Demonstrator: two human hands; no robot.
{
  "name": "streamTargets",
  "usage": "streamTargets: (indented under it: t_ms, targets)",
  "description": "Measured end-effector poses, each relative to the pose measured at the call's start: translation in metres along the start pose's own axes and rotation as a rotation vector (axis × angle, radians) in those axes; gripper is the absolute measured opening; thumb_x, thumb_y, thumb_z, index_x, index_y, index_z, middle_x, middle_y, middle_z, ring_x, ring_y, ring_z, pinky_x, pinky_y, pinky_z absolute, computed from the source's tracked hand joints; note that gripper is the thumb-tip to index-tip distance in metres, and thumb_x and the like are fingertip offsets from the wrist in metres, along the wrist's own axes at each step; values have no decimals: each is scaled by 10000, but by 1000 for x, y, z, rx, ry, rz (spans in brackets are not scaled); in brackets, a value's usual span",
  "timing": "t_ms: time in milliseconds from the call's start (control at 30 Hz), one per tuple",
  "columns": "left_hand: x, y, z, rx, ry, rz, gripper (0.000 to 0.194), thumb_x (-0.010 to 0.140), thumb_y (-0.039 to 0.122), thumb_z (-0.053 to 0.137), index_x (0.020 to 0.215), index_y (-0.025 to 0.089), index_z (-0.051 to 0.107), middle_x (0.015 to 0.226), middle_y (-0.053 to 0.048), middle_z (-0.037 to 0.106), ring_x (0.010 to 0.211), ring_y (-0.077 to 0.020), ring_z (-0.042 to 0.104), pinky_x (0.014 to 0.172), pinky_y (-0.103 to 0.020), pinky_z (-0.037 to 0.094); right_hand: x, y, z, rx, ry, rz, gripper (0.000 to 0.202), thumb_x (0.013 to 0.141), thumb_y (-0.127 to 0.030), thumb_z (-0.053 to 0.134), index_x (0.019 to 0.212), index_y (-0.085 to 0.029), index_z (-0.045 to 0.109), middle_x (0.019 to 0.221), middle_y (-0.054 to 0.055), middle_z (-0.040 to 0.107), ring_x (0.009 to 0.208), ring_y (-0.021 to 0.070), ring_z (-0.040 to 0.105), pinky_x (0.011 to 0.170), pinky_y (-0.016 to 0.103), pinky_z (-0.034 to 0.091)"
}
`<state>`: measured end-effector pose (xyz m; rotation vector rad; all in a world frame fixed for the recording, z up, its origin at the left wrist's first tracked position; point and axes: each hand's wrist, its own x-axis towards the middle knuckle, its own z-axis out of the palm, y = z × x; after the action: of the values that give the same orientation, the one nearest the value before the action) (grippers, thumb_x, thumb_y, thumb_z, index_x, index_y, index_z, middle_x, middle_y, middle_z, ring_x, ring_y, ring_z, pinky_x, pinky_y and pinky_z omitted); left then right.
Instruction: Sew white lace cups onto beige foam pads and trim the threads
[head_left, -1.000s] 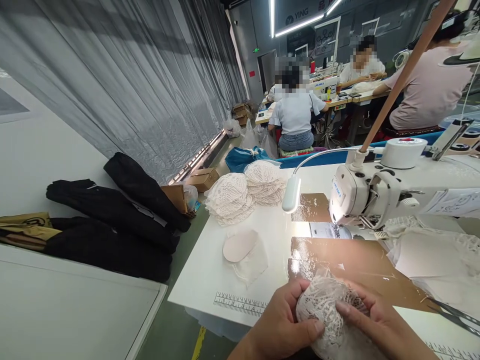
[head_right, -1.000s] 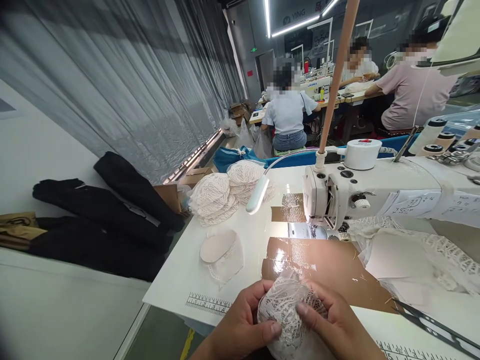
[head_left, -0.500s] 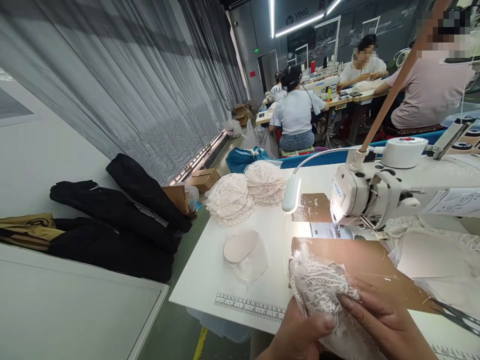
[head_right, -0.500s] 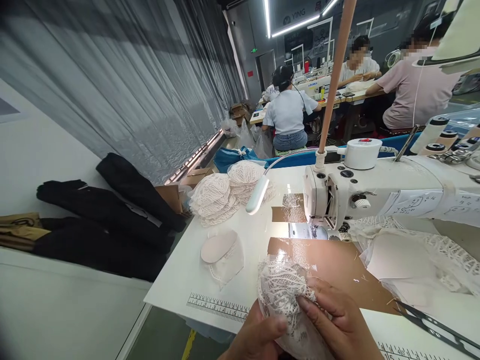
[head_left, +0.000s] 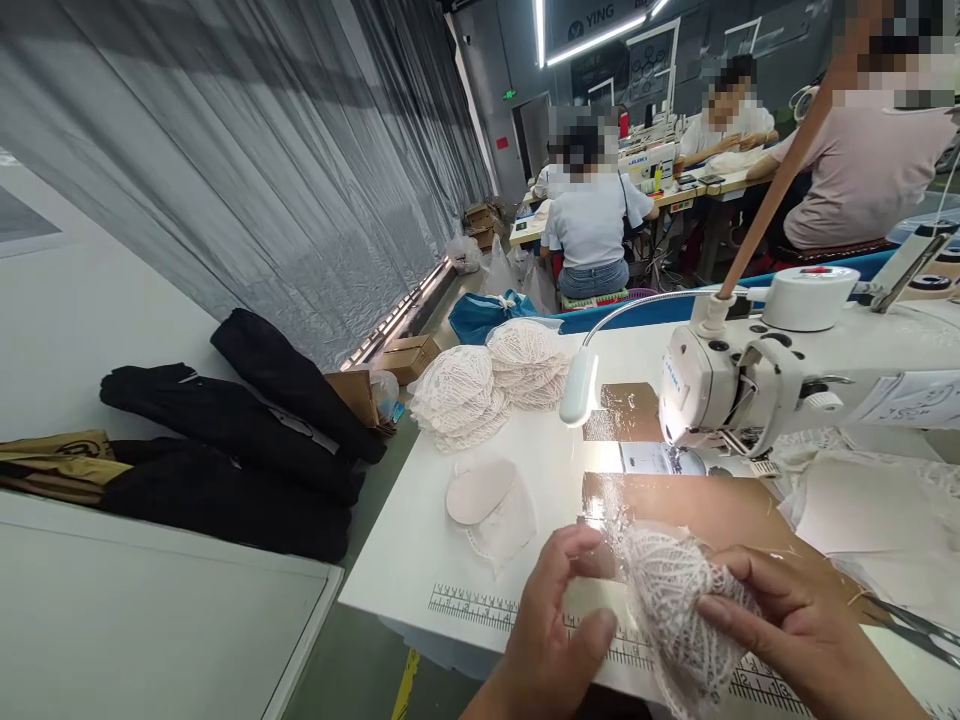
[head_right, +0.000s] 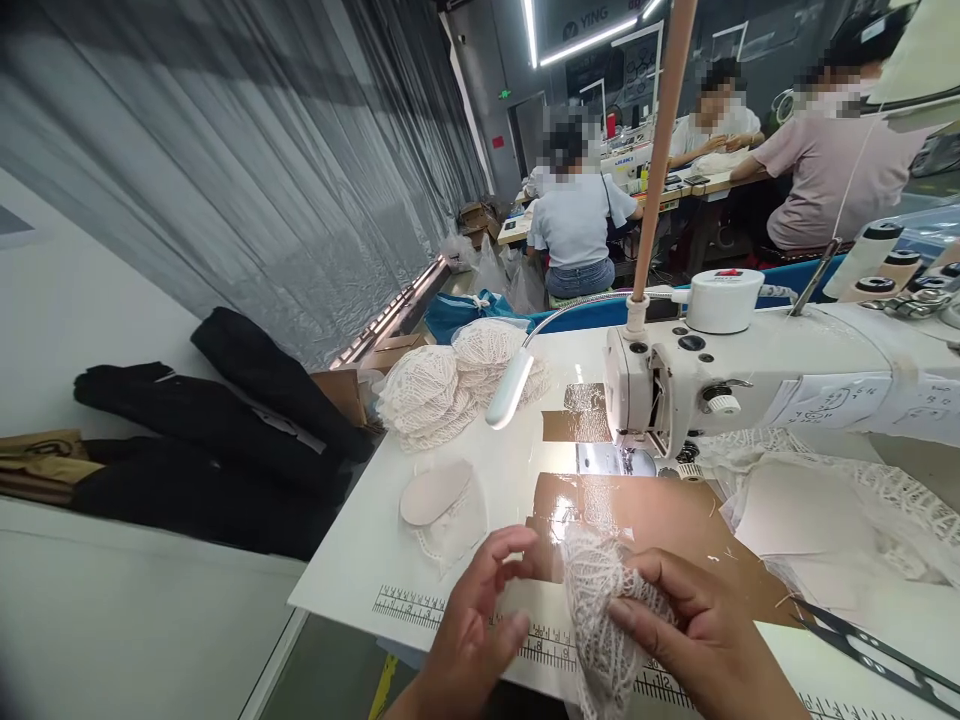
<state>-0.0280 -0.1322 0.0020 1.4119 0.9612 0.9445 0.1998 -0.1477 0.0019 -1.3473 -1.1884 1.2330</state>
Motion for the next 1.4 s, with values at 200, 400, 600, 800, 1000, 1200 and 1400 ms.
streamTargets:
  t_ms: [200, 400, 600, 800, 1000, 1200, 1400]
  targets:
    - [17, 25, 6, 324, -246, 28, 457, 679, 361, 769, 1072, 178, 624, 1041, -55, 597, 953, -222, 555, 866, -301, 448, -1, -4, 6, -212, -301, -132, 224, 828, -456, 634, 823, -246, 713, 809, 26, 717, 784, 223, 666, 735, 281, 538]
    - [21, 26, 13, 305, -429, 63, 131, 830, 286, 594, 836, 156, 579, 751, 31, 488, 687, -102, 450, 637, -194, 363, -2, -4, 5, -226, -208, -219, 277, 903, -421, 553, 727, -252, 684, 876, 22, 699, 818, 189, 645, 752, 250, 498]
    - [22, 31, 11, 294, -433, 81, 224, 845, 358, 586, 865, 137, 614, 731, 14, 505, 685, -115, 462, 633, -210, 358, -8, -4, 13, -179, -120, -152, 349, 884, -470, 563, 638, -230, 623, 725, 2, 670, 710, 174, 624, 668, 259, 458]
    - [27, 31, 15, 341, -361, 85, 188, 847, 273, 554, 714, 140, 543, 667, 25, 461, 647, -101, 422, 609, -214, 321, -8, -7, 15, -217, -55, -102, 399, 851, -515, 577, 575, -227, 587, 628, -9, 644, 612, 161, 596, 581, 251, 427]
    - [31, 25, 16, 263, -385, 41, 257, 843, 296, 577, 659, 131, 506, 634, 30, 411, 602, -82, 364, 542, -209, 277, -4, -6, 10, -184, -71, -55, 282, 796, -513, 628, 812, -242, 704, 752, -5, 686, 702, 176, 605, 646, 245, 452]
    - [33, 21, 12, -104, -527, -200, 399, 774, 458, 709, 934, 99, 642, 736, -3, 507, 657, -101, 437, 603, -208, 361, -2, -2, 4, -139, -146, 4, 395, 803, -567, 603, 641, -207, 603, 608, -24, 515, 595, 138, 442, 545, 235, 356]
    - [41, 12, 14, -198, -501, -257, 436, 682, 501, 791, 820, 105, 671, 739, -13, 555, 669, -110, 471, 622, -226, 375, -1, 3, 3, 72, -197, 148, 462, 718, -656, 639, 656, -205, 560, 607, -34, 461, 587, 130, 388, 534, 236, 308]
